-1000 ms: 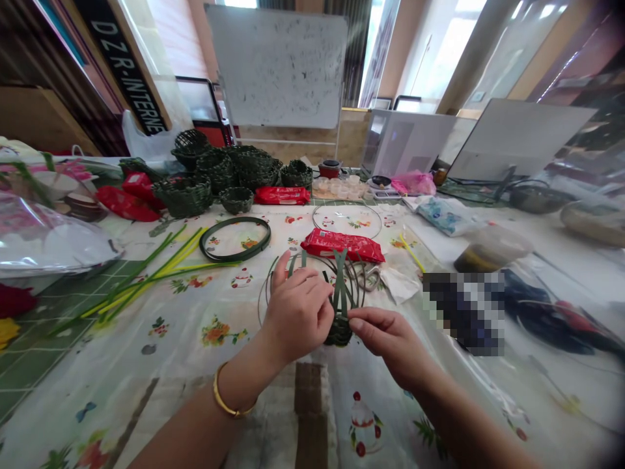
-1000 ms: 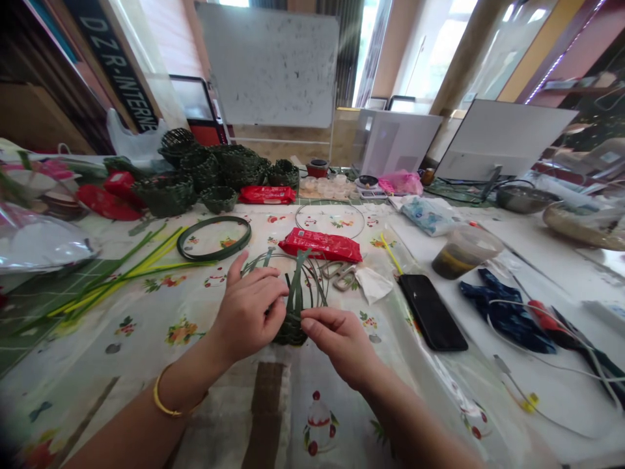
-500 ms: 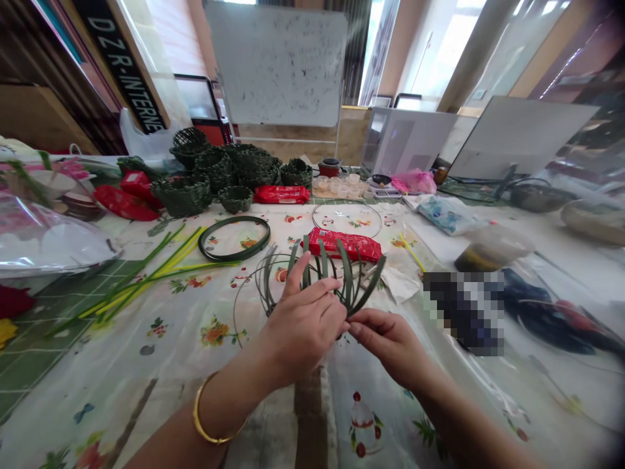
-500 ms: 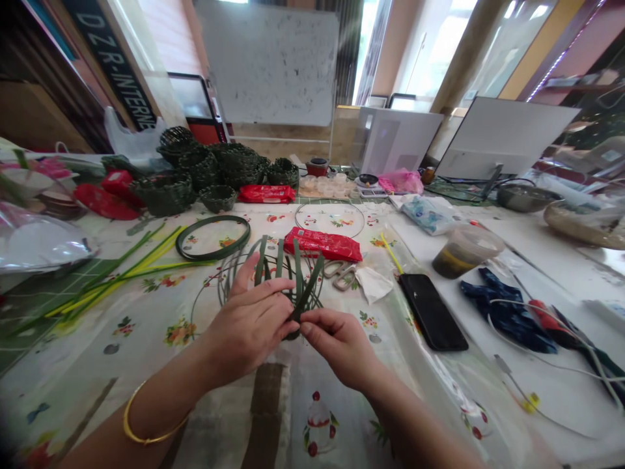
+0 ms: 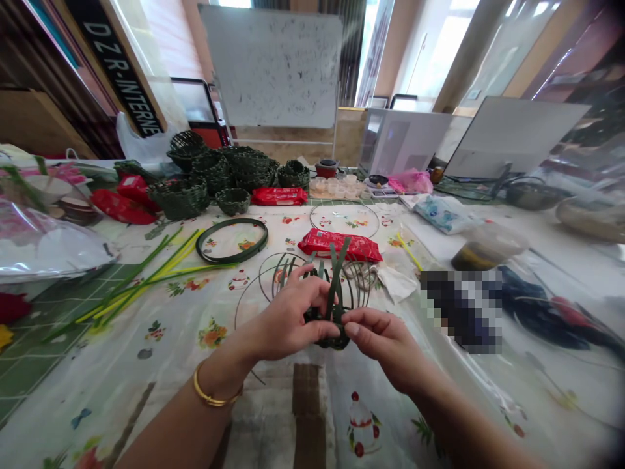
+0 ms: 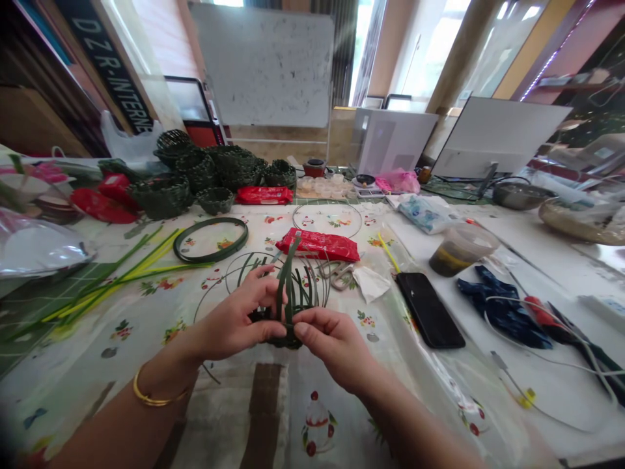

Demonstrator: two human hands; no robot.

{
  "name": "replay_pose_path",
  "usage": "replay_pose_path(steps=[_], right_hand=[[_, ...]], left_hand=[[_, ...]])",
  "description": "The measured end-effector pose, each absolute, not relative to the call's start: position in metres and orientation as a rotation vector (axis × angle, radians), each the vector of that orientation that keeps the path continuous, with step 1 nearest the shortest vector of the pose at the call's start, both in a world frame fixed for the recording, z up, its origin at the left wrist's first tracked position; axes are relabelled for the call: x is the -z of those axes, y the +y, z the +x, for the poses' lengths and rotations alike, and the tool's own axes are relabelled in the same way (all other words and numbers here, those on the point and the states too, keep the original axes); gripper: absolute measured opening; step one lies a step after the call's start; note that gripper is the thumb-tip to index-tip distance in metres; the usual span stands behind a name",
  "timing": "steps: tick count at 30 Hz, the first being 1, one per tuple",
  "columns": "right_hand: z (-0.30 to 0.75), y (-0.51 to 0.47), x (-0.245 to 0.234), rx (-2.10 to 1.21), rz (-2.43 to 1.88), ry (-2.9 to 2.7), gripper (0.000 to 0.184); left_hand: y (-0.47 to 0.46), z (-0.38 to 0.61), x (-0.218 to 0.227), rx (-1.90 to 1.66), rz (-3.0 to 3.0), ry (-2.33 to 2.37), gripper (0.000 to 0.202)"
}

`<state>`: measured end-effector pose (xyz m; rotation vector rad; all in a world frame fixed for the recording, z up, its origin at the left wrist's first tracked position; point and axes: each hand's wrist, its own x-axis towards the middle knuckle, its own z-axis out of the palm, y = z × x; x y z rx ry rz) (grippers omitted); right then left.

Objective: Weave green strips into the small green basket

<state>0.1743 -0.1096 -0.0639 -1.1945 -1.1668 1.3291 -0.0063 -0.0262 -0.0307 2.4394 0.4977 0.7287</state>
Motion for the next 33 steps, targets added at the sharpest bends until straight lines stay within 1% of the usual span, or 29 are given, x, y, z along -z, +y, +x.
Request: replay_pose_path(steps=[2, 6, 9, 12, 18, 23, 27, 29, 33], right_hand=[[0.175, -0.109, 0.064, -1.388, -1.197, -1.151, 0.034], [0.18, -0.109, 0.063, -1.423, -1.211, -1.24, 0.036], [0.181, -0.111, 0.057, -1.298, -1.248, -1.483, 0.031], [0.179, -0.113, 0.052, -1.145, -1.307, -1.651, 0.031], [0.176, -0.115, 0.058, -0.984, -1.35, -1.548, 0.039], [0.176, -0.117, 0.062, -1.057, -1.299, -1.363, 0.039], [0.175, -0.12, 0.058, -1.111, -1.285, -1.353, 0.038], [0.174, -0.119, 0.057, -1.133, -1.28, -1.353, 0.036], [0.178, -0.115, 0.055, -1.26, -1.242, -1.325, 0.032]], left_hand=[[-0.026, -0.008, 0.027, -0.644, 2.42, 0.505, 0.017], [-0.032, -0.002, 0.028, -0.671, 2.512, 0.571, 0.015], [-0.038, 0.003, 0.031, -0.673, 2.581, 0.528, 0.017], [-0.04, 0.004, 0.032, -0.696, 2.607, 0.498, 0.015], [-0.036, 0.001, 0.03, -0.74, 2.482, 0.484, 0.015], [-0.034, -0.001, 0.027, -0.719, 2.4, 0.513, 0.014], [-0.035, 0.001, 0.023, -0.638, 2.369, 0.474, 0.015], [-0.037, 0.001, 0.022, -0.61, 2.393, 0.483, 0.016], [-0.04, 0.0, 0.023, -0.623, 2.514, 0.538, 0.012]])
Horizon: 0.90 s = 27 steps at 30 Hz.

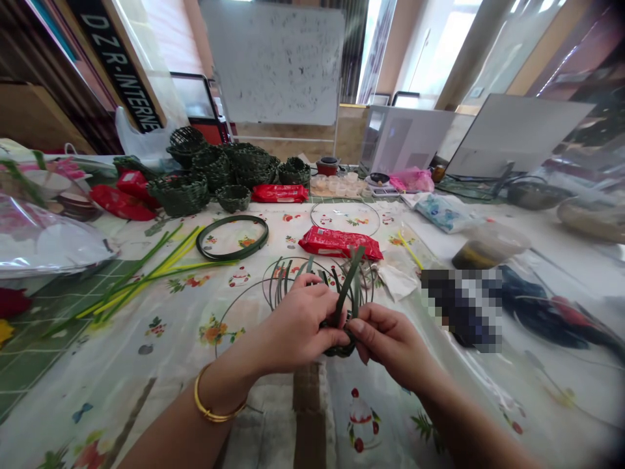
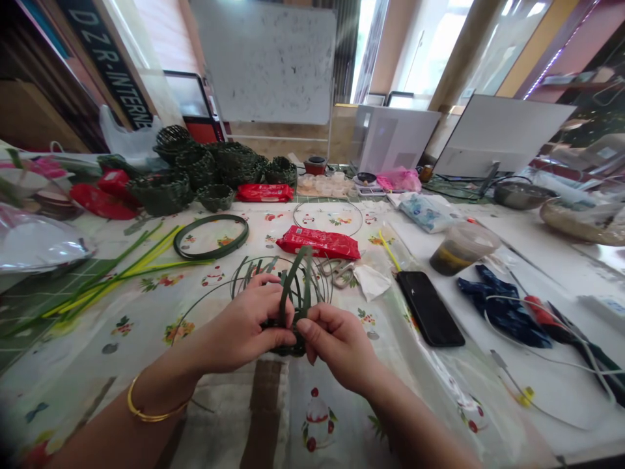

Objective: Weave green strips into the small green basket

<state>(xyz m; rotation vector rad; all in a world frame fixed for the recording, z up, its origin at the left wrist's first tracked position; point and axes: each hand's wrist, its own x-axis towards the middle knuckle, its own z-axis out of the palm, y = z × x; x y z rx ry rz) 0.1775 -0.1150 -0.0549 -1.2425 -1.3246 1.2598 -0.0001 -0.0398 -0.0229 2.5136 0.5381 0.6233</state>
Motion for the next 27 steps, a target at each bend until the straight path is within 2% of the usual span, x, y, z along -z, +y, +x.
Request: replay_pose_path(steps=[6, 11, 14, 18, 21, 24, 27], right_hand=[[0.201, -0.113, 0.051, -1.536, -1.237, -1.313, 0.03], [0.215, -0.108, 0.068, -1.963, -1.092, -1.342, 0.055], [0.219, -0.104, 0.076, -1.955, -1.065, -1.465, 0.043], [0.219, -0.103, 0.073, -1.502, -1.211, -1.827, 0.027], [0.211, -0.107, 0.068, -0.721, -1.362, -2.098, 0.018], [0.201, -0.112, 0.067, 0.052, -1.384, -2.087, 0.016], [0.196, -0.115, 0.07, 0.362, -1.345, -2.021, 0.013]], left_hand=[[-0.038, -0.002, 0.031, -0.903, 2.706, 0.552, 0.014], [-0.04, 0.002, 0.04, -1.017, 2.956, 0.31, 0.017], [-0.04, 0.003, 0.044, -1.0, 3.002, 0.275, 0.018], [-0.036, 0.002, 0.048, -0.931, 2.962, 0.277, 0.016], [-0.032, 0.003, 0.05, -0.872, 2.91, 0.324, 0.017], [-0.03, 0.004, 0.051, -0.892, 2.839, 0.494, 0.015], [-0.031, 0.007, 0.051, -0.922, 2.823, 0.652, 0.018]])
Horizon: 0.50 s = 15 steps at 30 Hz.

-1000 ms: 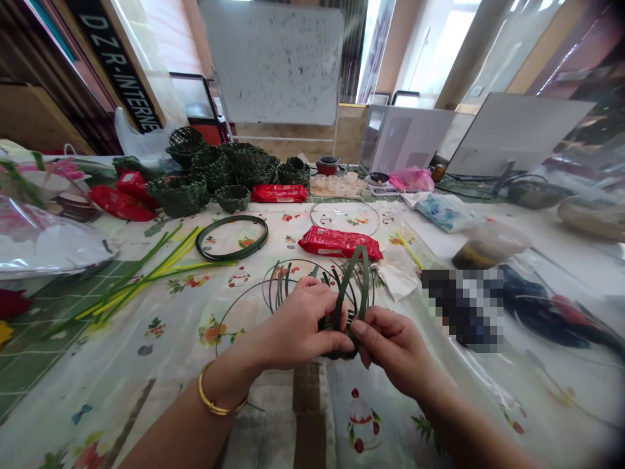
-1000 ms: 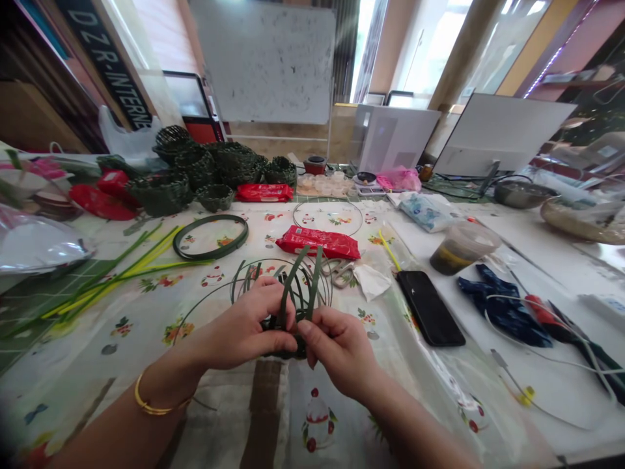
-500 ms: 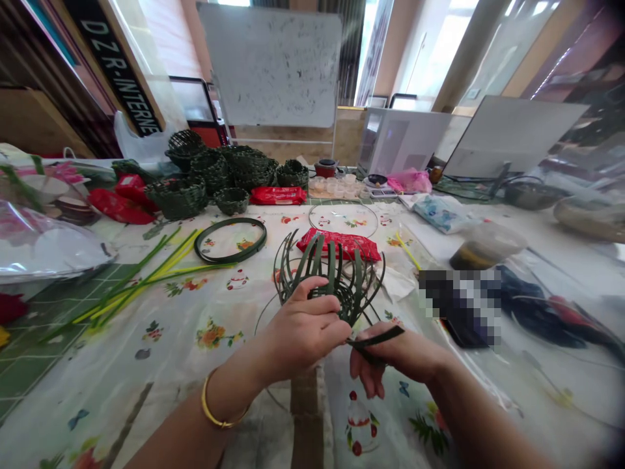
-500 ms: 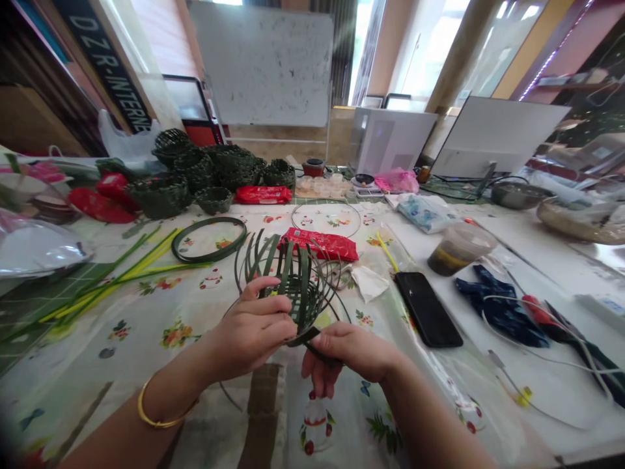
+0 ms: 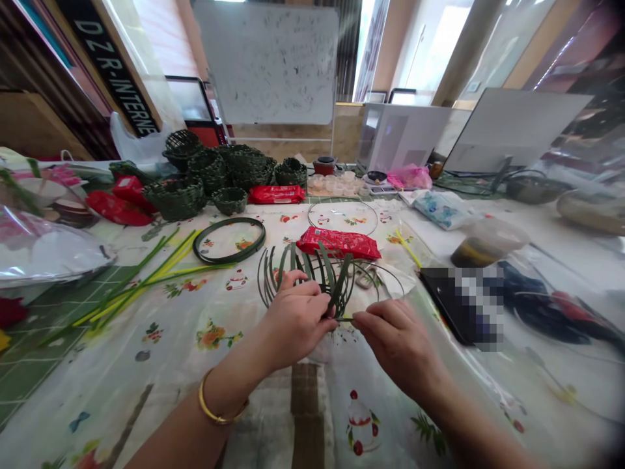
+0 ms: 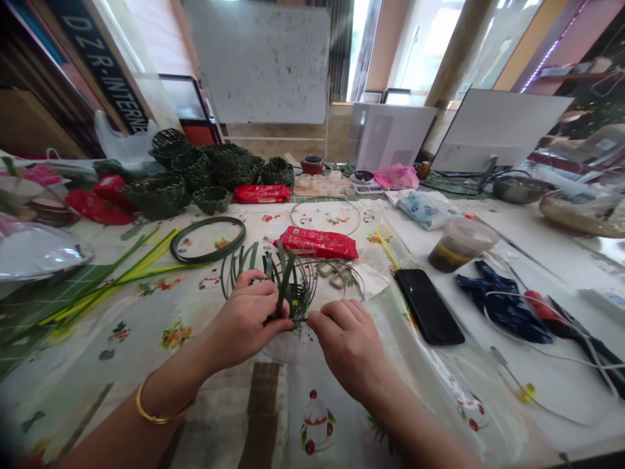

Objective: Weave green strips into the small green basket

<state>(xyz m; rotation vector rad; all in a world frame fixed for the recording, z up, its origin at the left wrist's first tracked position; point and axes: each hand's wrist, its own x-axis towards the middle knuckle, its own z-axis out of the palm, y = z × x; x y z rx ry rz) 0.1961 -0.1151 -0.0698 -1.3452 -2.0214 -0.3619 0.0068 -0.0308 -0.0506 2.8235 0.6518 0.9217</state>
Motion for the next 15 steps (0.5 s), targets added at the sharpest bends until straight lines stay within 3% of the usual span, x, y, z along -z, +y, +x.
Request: replay_pose_path(steps=[9, 15], right_hand=[[0.189, -0.116, 0.07, 0.449, -1.213, -1.92, 0.006], [0.175, -0.122, 0.065, -0.011, -1.252, -1.736, 0.006]], left_hand=[[-0.035, 0.007, 0.044, -0.856, 2.767, 0.765, 0.019], [-0.034, 0.008, 0.051, -1.046, 2.86, 0.839, 0.019]])
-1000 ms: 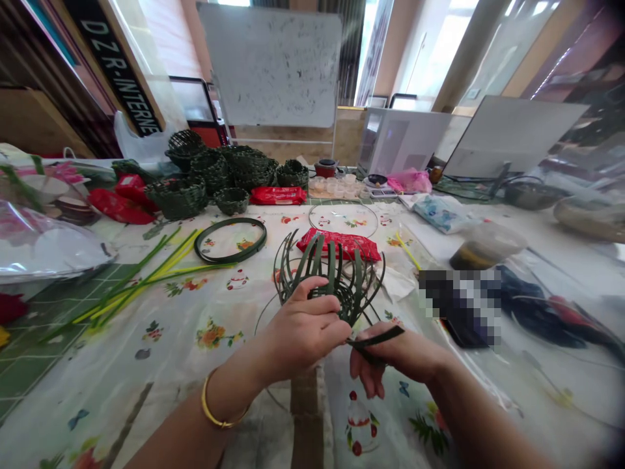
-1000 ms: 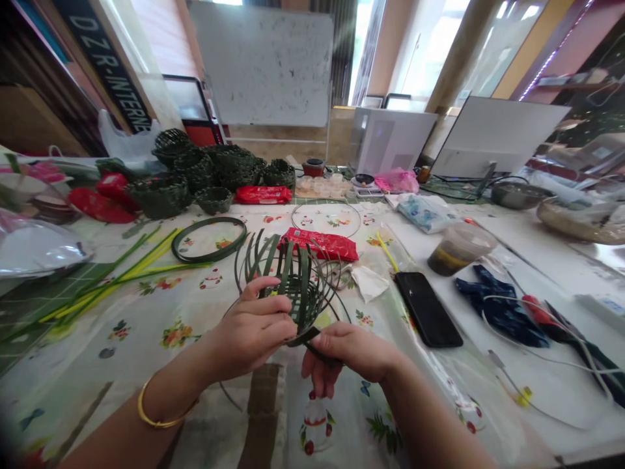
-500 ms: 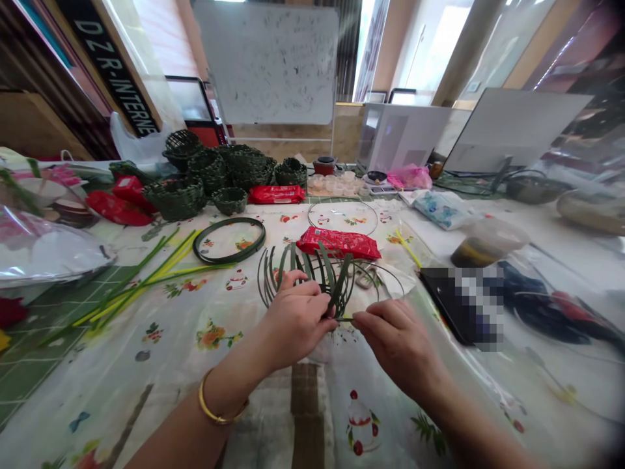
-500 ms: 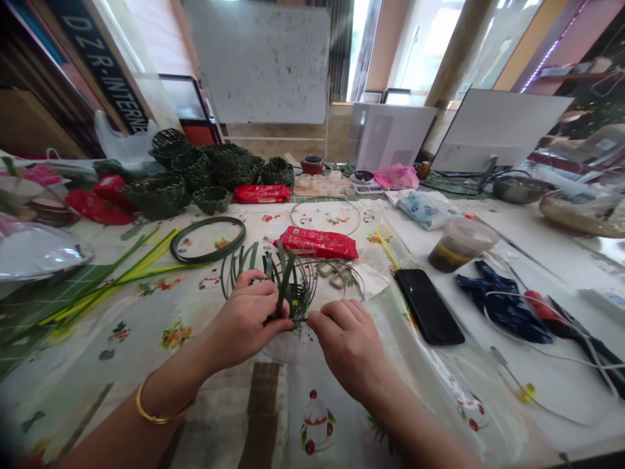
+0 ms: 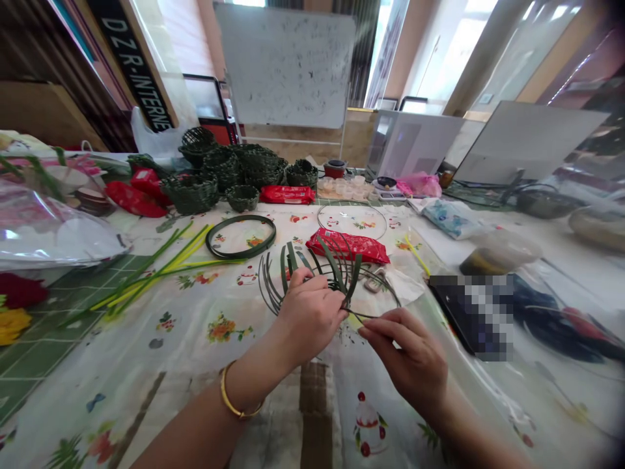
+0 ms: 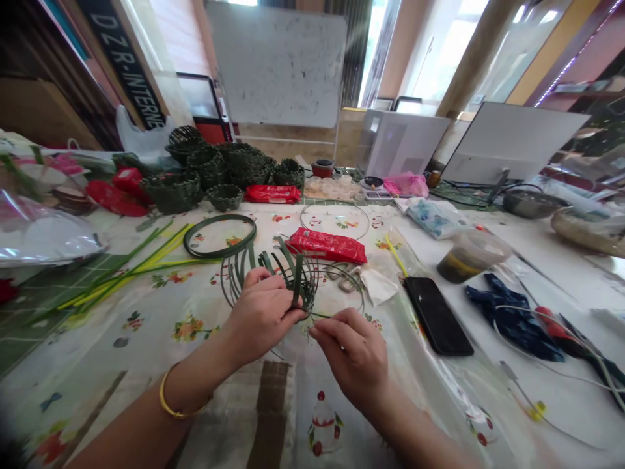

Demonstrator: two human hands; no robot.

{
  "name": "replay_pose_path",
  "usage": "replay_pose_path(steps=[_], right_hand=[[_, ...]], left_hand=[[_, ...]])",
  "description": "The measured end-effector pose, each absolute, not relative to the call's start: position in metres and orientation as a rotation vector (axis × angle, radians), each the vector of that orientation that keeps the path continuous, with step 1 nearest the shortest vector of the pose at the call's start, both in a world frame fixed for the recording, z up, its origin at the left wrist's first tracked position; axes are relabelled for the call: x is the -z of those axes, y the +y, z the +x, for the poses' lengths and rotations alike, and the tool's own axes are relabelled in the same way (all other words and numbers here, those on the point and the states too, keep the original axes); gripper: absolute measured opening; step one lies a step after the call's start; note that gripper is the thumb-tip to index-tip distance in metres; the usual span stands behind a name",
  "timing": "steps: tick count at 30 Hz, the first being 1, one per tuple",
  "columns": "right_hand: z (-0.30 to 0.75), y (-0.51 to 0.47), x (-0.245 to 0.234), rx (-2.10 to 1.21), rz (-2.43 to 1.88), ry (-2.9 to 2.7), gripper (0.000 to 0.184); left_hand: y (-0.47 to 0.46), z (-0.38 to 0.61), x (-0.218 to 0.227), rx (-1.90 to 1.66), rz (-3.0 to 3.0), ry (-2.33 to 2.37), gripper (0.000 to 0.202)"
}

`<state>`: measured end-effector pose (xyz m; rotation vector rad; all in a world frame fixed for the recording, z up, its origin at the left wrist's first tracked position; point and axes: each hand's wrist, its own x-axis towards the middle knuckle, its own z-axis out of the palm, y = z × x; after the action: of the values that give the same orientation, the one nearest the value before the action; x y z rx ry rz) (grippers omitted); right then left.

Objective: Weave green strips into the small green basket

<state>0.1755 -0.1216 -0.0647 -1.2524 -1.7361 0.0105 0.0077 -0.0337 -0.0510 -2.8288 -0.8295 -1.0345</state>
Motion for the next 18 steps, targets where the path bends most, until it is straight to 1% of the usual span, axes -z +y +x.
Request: replay_pose_path(steps=[1, 4, 6, 7, 8, 10, 13, 15, 18], right_hand=[[0.174, -0.121, 0.065, -0.17, -1.309, -1.657, 0.001], [0.175, -0.116, 0.069, -0.862, -1.431, -1.311, 0.025], [0.178, -0.11, 0.072, -1.304, -1.384, -1.068, 0.037], [0.181, -0.108, 0.074, -1.445, -1.348, -0.99, 0.042], [0.183, -0.106, 0.075, -1.517, -1.329, -0.953, 0.045], [0.187, -0.103, 0.078, -1.498, -1.357, -0.989, 0.048], [0.188, -0.101, 0.081, -1.325, -1.448, -1.149, 0.046], [0.187, -0.101, 0.083, -1.252, -1.419, -1.16, 0.04], [0.186, -0.1, 0.085, -1.103, -1.24, -1.102, 0.024]], left_hand=[[-0.033, 0.008, 0.052, 1.041, -2.804, -0.812, 0.02], [-0.029, 0.006, 0.054, 1.064, -2.806, -0.765, 0.021], [-0.027, 0.005, 0.054, 1.079, -2.841, -0.725, 0.021], [-0.026, 0.005, 0.054, 1.078, -2.86, -0.706, 0.021], [-0.026, 0.005, 0.055, 1.067, -2.877, -0.69, 0.021], [-0.026, 0.007, 0.056, 1.039, -2.898, -0.678, 0.021], [-0.029, 0.01, 0.057, 1.01, -2.923, -0.662, 0.02], [-0.031, 0.01, 0.057, 1.013, -2.951, -0.636, 0.019], [-0.033, 0.01, 0.054, 1.03, -3.028, -0.595, 0.017]])
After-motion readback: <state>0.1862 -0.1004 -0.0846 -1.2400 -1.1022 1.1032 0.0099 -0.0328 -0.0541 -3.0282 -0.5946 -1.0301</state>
